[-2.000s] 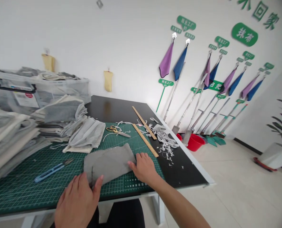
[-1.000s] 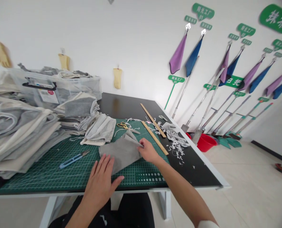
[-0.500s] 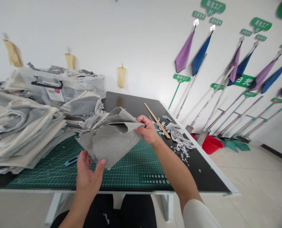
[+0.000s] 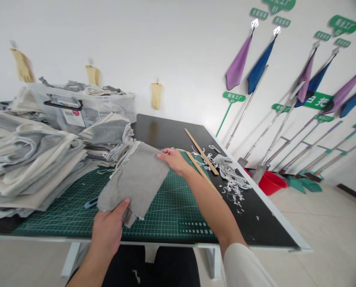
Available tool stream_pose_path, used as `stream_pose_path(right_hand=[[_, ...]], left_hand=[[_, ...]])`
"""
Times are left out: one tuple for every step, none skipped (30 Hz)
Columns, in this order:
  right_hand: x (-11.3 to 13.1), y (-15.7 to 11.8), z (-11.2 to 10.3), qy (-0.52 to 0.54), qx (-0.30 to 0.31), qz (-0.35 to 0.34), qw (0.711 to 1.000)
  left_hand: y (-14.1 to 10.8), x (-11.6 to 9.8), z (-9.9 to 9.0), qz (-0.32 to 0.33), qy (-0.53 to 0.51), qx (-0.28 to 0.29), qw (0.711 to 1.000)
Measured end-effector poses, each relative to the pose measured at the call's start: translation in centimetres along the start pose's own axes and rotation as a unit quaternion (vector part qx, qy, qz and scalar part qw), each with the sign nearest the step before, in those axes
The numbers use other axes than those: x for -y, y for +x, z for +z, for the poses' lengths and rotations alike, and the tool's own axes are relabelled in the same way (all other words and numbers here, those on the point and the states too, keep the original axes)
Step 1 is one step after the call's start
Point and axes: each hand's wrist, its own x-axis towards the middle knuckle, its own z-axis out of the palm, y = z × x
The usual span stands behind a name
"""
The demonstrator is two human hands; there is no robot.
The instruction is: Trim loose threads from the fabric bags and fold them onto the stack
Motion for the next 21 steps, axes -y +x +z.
stream_pose_path(right_hand=[[-0.9, 0.5, 0.0, -0.001, -0.002, 0.016, 1.000], [-1.7, 0.8, -0.1, -0.001, -0.004, 0.030, 1.000], [-2.6, 1.2, -0.1, -0.001, -0.009, 0.042, 0.999], [-3.3, 1.4, -0.1, -0.001, -0.017, 0.051, 0.999], [-4.0, 1.6, 0.0, 0.000, -0.027, 0.057, 0.998], [-4.6, 1.8, 0.1, 0.001, -0.039, 0.059, 0.998], [-5.1, 1.9, 0.2, 0.005, -0.051, 0.057, 0.997], [-5.4, 1.9, 0.4, 0.011, -0.063, 0.051, 0.997], [-5.7, 2.0, 0.6, 0.020, -0.076, 0.042, 0.996], [-5.9, 1.9, 0.8, 0.032, -0.090, 0.031, 0.995], [-6.1, 1.8, 1.0, 0.045, -0.102, 0.020, 0.994], [-6.2, 1.7, 1.3, 0.061, -0.114, 0.008, 0.992], [-6.3, 1.5, 1.6, 0.078, -0.124, -0.002, 0.989], [-6.3, 1.3, 2.0, 0.095, -0.129, -0.009, 0.987], [-6.4, 1.0, 2.3, 0.112, -0.129, -0.014, 0.985], [-6.5, 0.6, 2.7, 0.126, -0.126, -0.017, 0.984], [-6.5, 0.2, 3.0, 0.139, -0.118, -0.018, 0.983], [-6.6, -0.2, 3.4, 0.149, -0.106, -0.017, 0.983], [-6.6, -0.6, 3.7, 0.156, -0.093, -0.015, 0.983], [-6.6, -1.0, 4.0, 0.161, -0.079, -0.012, 0.984], [-6.6, -1.5, 4.3, 0.163, -0.067, -0.008, 0.984]], left_hand=[[0.3, 0.2, 0.0, -0.001, 0.006, -0.005, 1.000], [0.5, 0.3, -0.1, 0.000, 0.012, -0.008, 1.000], [0.7, 0.5, -0.2, 0.003, 0.019, -0.010, 1.000], [0.8, 0.6, -0.2, 0.007, 0.027, -0.011, 1.000], [0.9, 0.6, -0.3, 0.010, 0.035, -0.010, 0.999], [0.9, 0.7, -0.4, 0.014, 0.044, -0.009, 0.999], [0.9, 0.7, -0.4, 0.017, 0.053, -0.009, 0.998], [0.9, 0.8, -0.5, 0.019, 0.061, -0.010, 0.998], [0.9, 0.8, -0.5, 0.022, 0.069, -0.014, 0.997], [0.9, 0.8, -0.5, 0.024, 0.076, -0.019, 0.997], [0.9, 0.8, -0.4, 0.026, 0.083, -0.026, 0.996], [0.9, 0.8, -0.4, 0.029, 0.089, -0.034, 0.995], [0.9, 0.8, -0.4, 0.033, 0.096, -0.042, 0.994], [0.9, 0.8, -0.3, 0.037, 0.103, -0.050, 0.993], [0.9, 0.8, -0.3, 0.041, 0.110, -0.057, 0.991], [0.8, 0.8, -0.3, 0.045, 0.117, -0.064, 0.990], [0.8, 0.7, -0.4, 0.047, 0.125, -0.069, 0.989], [0.8, 0.7, -0.4, 0.050, 0.133, -0.073, 0.987], [0.7, 0.6, -0.4, 0.051, 0.141, -0.076, 0.986], [0.6, 0.4, -0.4, 0.053, 0.149, -0.079, 0.984], [0.6, 0.3, -0.3, 0.057, 0.157, -0.081, 0.983]])
